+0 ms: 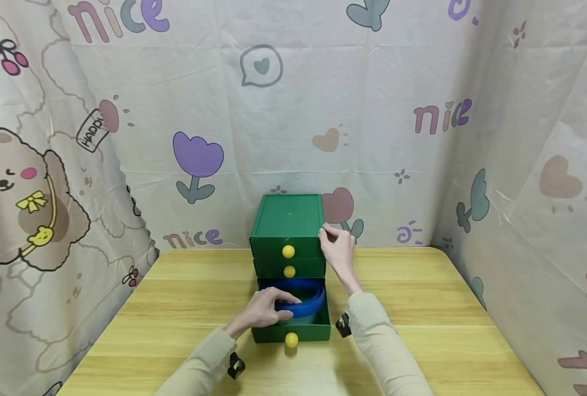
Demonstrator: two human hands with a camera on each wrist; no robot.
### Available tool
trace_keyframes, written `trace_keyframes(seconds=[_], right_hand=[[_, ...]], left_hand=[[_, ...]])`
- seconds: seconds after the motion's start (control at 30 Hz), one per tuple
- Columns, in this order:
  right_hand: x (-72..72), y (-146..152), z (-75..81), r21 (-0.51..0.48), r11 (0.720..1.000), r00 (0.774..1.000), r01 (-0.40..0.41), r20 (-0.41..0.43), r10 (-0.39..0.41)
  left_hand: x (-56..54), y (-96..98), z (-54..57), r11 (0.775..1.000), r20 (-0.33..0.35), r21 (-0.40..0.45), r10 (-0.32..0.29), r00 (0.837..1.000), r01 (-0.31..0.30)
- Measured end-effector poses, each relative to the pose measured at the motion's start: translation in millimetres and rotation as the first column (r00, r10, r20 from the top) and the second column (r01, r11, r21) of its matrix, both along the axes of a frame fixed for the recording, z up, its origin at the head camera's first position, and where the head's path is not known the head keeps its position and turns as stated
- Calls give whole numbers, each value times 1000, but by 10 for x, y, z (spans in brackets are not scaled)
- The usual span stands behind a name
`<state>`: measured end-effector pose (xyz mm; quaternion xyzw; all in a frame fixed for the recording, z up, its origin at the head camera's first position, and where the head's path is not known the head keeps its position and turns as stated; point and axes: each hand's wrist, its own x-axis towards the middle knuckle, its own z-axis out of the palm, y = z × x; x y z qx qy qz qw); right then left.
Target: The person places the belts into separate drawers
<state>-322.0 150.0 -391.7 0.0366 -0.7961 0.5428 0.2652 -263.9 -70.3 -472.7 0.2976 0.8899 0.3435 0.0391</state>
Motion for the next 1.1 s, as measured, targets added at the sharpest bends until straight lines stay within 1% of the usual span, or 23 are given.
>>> trace_keyframes(seconds=[0.23,0.3,0.37,0.57,0.7,0.93,1.1], right_hand=[[16,-11,11,-14,1000,1000,-8,6,8],[14,-12,11,-16,1000,1000,-14,6,14],[10,-10,7,-17,1000,1000,-16,6,16],[21,-11,11,-22,1000,1000,-11,6,11],[17,-5,14,-18,1000,1000,-9,5,10],[21,-2,16,-13,1000,1000,-16,7,16],[27,0,13,-13,1000,1000,-17,-3,17]], left_hand=[[-64,18,-68,997,-61,-73,-7,998,2],[-79,20,-86,996,-68,-84,-11,998,5],[-94,19,-99,997,-59,-82,-15,998,10],[-133,-1,-116,996,0,-71,-48,999,47],[-156,-10,-116,996,33,-76,-51,998,54],[-188,-5,-138,994,61,-92,-52,997,58],[-199,-1,-150,992,73,-98,-70,995,77]])
